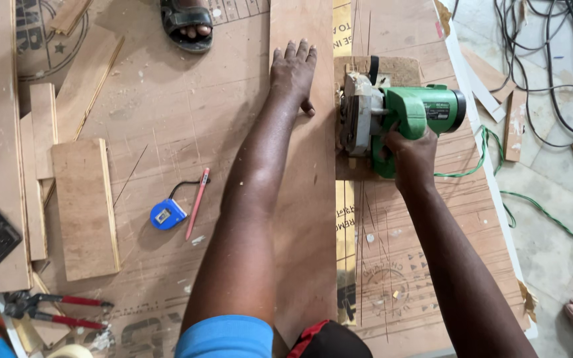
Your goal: The person uses a circular saw to cut a piece of plywood along a marked line. They measure and mark the wood with a tape measure and pencil, then guide the saw along the cut line to separate the piece.
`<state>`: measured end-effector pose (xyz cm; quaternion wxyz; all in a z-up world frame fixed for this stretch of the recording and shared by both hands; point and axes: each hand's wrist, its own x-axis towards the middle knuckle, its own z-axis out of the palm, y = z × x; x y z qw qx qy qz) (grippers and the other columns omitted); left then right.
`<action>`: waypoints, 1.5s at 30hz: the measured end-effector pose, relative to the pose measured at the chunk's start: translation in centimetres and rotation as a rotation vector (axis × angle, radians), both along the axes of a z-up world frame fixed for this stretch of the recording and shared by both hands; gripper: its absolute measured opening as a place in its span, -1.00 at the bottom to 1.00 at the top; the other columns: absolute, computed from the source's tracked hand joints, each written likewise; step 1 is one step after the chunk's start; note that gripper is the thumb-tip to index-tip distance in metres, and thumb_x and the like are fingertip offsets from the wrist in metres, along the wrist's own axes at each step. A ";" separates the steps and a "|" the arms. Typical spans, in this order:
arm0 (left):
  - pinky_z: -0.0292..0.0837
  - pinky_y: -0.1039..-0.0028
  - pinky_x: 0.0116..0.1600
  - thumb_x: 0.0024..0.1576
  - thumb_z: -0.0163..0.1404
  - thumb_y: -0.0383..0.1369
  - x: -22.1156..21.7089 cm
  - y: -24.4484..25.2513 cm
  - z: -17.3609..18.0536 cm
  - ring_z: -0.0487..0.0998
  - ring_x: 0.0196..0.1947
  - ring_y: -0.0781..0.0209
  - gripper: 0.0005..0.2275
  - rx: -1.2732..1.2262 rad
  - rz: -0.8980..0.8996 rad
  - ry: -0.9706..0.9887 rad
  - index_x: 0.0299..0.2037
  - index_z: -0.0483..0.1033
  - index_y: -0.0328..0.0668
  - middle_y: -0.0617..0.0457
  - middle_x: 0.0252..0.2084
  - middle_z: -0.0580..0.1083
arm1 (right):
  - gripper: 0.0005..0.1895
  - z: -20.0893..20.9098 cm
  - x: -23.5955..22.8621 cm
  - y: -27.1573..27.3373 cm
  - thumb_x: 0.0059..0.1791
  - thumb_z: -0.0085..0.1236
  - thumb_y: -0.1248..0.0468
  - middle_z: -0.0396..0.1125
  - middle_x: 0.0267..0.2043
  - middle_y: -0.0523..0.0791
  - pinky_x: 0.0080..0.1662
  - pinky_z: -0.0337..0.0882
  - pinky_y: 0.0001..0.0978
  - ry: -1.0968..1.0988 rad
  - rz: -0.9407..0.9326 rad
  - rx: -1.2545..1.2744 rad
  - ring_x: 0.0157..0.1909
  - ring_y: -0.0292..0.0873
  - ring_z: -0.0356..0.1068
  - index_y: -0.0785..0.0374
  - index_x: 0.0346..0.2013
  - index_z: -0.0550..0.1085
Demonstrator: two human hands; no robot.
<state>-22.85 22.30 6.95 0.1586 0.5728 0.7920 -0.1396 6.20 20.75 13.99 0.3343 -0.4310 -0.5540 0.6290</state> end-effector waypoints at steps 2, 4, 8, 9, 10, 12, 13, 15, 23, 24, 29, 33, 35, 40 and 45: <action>-0.16 -0.03 0.55 -0.47 0.47 0.15 -0.4 0.8 -0.1 -0.22 0.59 -0.21 0.45 -0.052 0.053 -0.032 0.56 -0.37 -0.06 -0.16 0.62 -0.29 | -0.85 0.1 -0.1 0.0 -0.11 0.06 0.54 0.34 -0.38 -0.13 -0.40 0.43 -0.38 0.004 0.003 -0.012 -0.44 -0.26 0.37 0.26 -0.35 0.39; -0.18 -0.01 0.56 -0.55 0.49 0.17 -0.5 1.5 -0.2 -0.26 0.60 -0.20 0.51 -0.136 0.091 -0.061 0.56 -0.43 -0.01 -0.15 0.62 -0.33 | -0.85 0.2 -0.2 0.1 -0.11 0.05 0.54 0.35 -0.39 -0.12 -0.43 0.42 -0.38 0.006 0.002 -0.030 -0.47 -0.25 0.36 0.26 -0.34 0.38; -0.12 -0.11 0.53 -0.58 0.48 0.16 -0.7 3.0 -1.2 -0.30 0.59 -0.29 0.56 -0.178 0.079 -0.008 0.56 -0.50 -0.01 -0.17 0.62 -0.40 | -0.84 0.2 -0.4 0.3 -0.11 0.07 0.55 0.35 -0.38 -0.12 -0.41 0.44 -0.39 0.001 0.008 -0.018 -0.45 -0.25 0.38 0.27 -0.32 0.39; -0.10 -0.13 0.52 -0.57 0.49 0.13 -0.9 3.4 -1.3 -0.30 0.58 -0.31 0.55 -0.184 0.076 0.004 0.56 -0.51 -0.01 -0.17 0.62 -0.41 | -0.83 0.2 -0.5 0.4 -0.12 0.07 0.55 0.35 -0.37 -0.12 -0.40 0.44 -0.39 0.002 0.010 -0.019 -0.44 -0.25 0.38 0.27 -0.31 0.40; -0.08 -0.15 0.50 -0.56 0.50 0.09 -0.8 3.8 -1.3 -0.31 0.57 -0.33 0.55 -0.191 0.072 0.012 0.56 -0.51 0.00 -0.18 0.62 -0.42 | -0.83 0.2 -0.4 0.5 -0.12 0.08 0.55 0.35 -0.37 -0.12 -0.40 0.44 -0.40 0.000 0.010 -0.021 -0.44 -0.26 0.39 0.27 -0.31 0.41; -0.06 -0.14 0.50 -0.56 0.48 0.17 -1.0 3.5 -0.8 -0.35 0.57 -0.35 0.56 -0.213 0.073 -0.049 0.55 -0.53 -0.06 -0.21 0.61 -0.45 | -0.83 0.0 -0.6 0.7 -0.12 0.08 0.55 0.35 -0.38 -0.12 -0.41 0.44 -0.39 -0.005 -0.003 -0.038 -0.45 -0.25 0.38 0.27 -0.32 0.40; -0.05 -0.14 0.49 -0.57 0.47 0.20 -1.1 3.2 -0.4 -0.37 0.57 -0.36 0.57 -0.223 0.074 -0.080 0.55 -0.54 -0.10 -0.22 0.61 -0.46 | -0.83 0.0 -0.8 0.8 -0.12 0.09 0.55 0.34 -0.39 -0.11 -0.41 0.44 -0.39 -0.007 -0.010 -0.046 -0.45 -0.25 0.38 0.27 -0.33 0.39; -0.06 -0.12 0.51 -0.58 0.46 0.20 -0.8 2.9 0.4 -0.38 0.59 -0.31 0.57 -0.200 0.069 -0.082 0.55 -0.53 -0.10 -0.16 0.61 -0.46 | -0.82 0.0 -1.0 1.2 -0.14 0.08 0.56 0.34 -0.38 -0.12 -0.42 0.45 -0.39 -0.003 -0.008 -0.038 -0.45 -0.26 0.38 0.27 -0.32 0.39; -0.16 -0.01 0.56 -0.58 0.42 0.27 -0.4 3.1 0.9 -0.39 0.60 -0.16 0.58 -0.231 0.014 -0.025 0.54 -0.53 -0.22 -0.14 0.61 -0.47 | -0.83 -0.2 -2.0 2.7 -0.13 0.07 0.54 0.35 -0.38 -0.12 -0.42 0.45 -0.39 -0.006 0.008 -0.021 -0.46 -0.26 0.38 0.26 -0.32 0.40; -0.17 0.01 0.56 -0.56 0.42 0.28 -0.4 3.0 1.1 -0.39 0.59 -0.17 0.58 -0.236 0.005 -0.025 0.53 -0.53 -0.24 -0.15 0.61 -0.47 | -0.84 -0.3 -2.2 3.0 -0.12 0.07 0.54 0.35 -0.38 -0.12 -0.42 0.47 -0.39 -0.017 0.007 -0.013 -0.46 -0.26 0.39 0.26 -0.33 0.40; -0.18 0.03 0.57 -0.52 0.44 0.21 0.0 2.7 2.2 -0.37 0.61 -0.13 0.54 -0.235 0.000 -0.028 0.54 -0.51 -0.24 -0.13 0.62 -0.45 | -0.85 -0.4 -2.9 4.1 -0.11 0.06 0.55 0.35 -0.38 -0.11 -0.42 0.44 -0.39 0.017 0.022 -0.024 -0.46 -0.26 0.37 0.27 -0.33 0.39; -0.15 0.01 0.55 -0.50 0.46 0.19 -0.2 2.5 2.7 -0.40 0.59 -0.15 0.53 -0.248 0.015 -0.083 0.53 -0.52 -0.23 -0.14 0.61 -0.47 | -0.83 -0.6 -3.4 4.9 -0.11 0.05 0.55 0.35 -0.37 -0.13 -0.40 0.45 -0.40 0.026 0.030 -0.018 -0.44 -0.27 0.37 0.27 -0.31 0.40; -0.11 0.01 0.54 -0.51 0.49 0.15 -0.5 2.5 2.9 -0.40 0.60 -0.14 0.53 -0.232 0.012 -0.091 0.53 -0.50 -0.21 -0.11 0.61 -0.46 | -0.83 -0.7 -3.9 5.3 -0.10 0.05 0.56 0.34 -0.38 -0.13 -0.40 0.45 -0.40 0.034 0.022 -0.026 -0.44 -0.27 0.37 0.26 -0.31 0.39; -0.03 0.01 0.53 -0.55 0.52 0.08 -0.2 2.9 3.1 -0.35 0.61 -0.11 0.54 -0.224 0.017 -0.088 0.55 -0.47 -0.20 -0.07 0.63 -0.43 | -0.82 -0.9 -4.4 6.4 -0.10 0.06 0.56 0.32 -0.41 -0.14 -0.42 0.43 -0.42 0.030 0.027 -0.032 -0.48 -0.28 0.35 0.25 -0.31 0.38; -0.04 -0.02 0.53 -0.55 0.52 0.11 0.1 3.3 2.8 -0.31 0.60 -0.13 0.54 -0.235 0.027 -0.063 0.54 -0.44 -0.22 -0.10 0.62 -0.40 | -0.85 -0.9 -5.0 6.8 -0.08 0.08 0.53 0.33 -0.42 -0.16 -0.44 0.40 -0.44 0.035 0.005 -0.046 -0.50 -0.31 0.33 0.24 -0.31 0.40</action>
